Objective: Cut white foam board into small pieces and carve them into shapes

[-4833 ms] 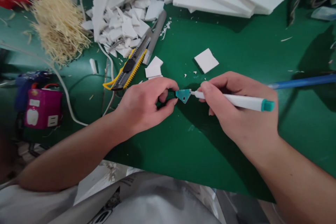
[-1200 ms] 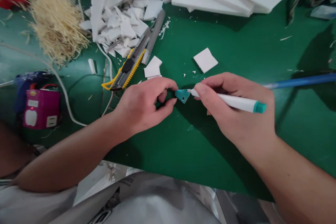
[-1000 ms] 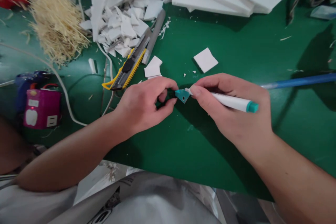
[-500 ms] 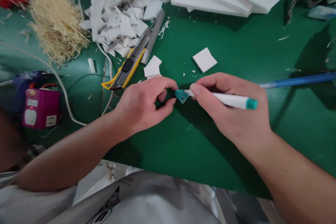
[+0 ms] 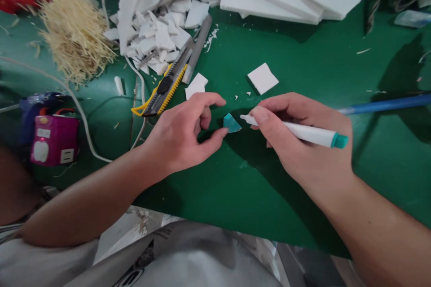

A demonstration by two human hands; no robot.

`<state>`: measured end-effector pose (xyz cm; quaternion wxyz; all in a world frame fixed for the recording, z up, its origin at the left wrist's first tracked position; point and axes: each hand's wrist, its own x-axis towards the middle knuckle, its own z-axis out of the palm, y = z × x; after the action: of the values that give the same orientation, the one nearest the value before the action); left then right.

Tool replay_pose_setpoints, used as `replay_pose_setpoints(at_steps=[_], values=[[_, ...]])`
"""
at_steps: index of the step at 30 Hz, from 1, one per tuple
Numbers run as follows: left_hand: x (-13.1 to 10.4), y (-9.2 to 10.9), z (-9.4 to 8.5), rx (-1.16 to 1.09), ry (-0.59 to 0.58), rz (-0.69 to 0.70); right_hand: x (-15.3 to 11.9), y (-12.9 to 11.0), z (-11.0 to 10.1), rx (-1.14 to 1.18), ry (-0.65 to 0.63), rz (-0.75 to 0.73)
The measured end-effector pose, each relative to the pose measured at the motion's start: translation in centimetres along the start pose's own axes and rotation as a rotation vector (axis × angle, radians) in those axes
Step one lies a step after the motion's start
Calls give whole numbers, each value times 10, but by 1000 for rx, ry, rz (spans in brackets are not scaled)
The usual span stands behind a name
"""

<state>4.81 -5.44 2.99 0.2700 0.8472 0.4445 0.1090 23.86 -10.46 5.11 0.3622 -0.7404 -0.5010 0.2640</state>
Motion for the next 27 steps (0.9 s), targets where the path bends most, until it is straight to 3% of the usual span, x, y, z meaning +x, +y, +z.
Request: replay_pose_setpoints(at_steps=[6, 10, 21, 27], values=[[2, -3, 3, 82, -13, 65, 0, 0, 0, 50, -21, 14], [1, -6, 2, 67, -23, 99, -1, -1, -1, -34, -14, 4], [3, 2, 2, 82, 63, 11, -1, 2, -4, -58, 23, -45], [-5, 2, 6, 132, 63, 247, -1, 0, -5, -9, 14, 14]])
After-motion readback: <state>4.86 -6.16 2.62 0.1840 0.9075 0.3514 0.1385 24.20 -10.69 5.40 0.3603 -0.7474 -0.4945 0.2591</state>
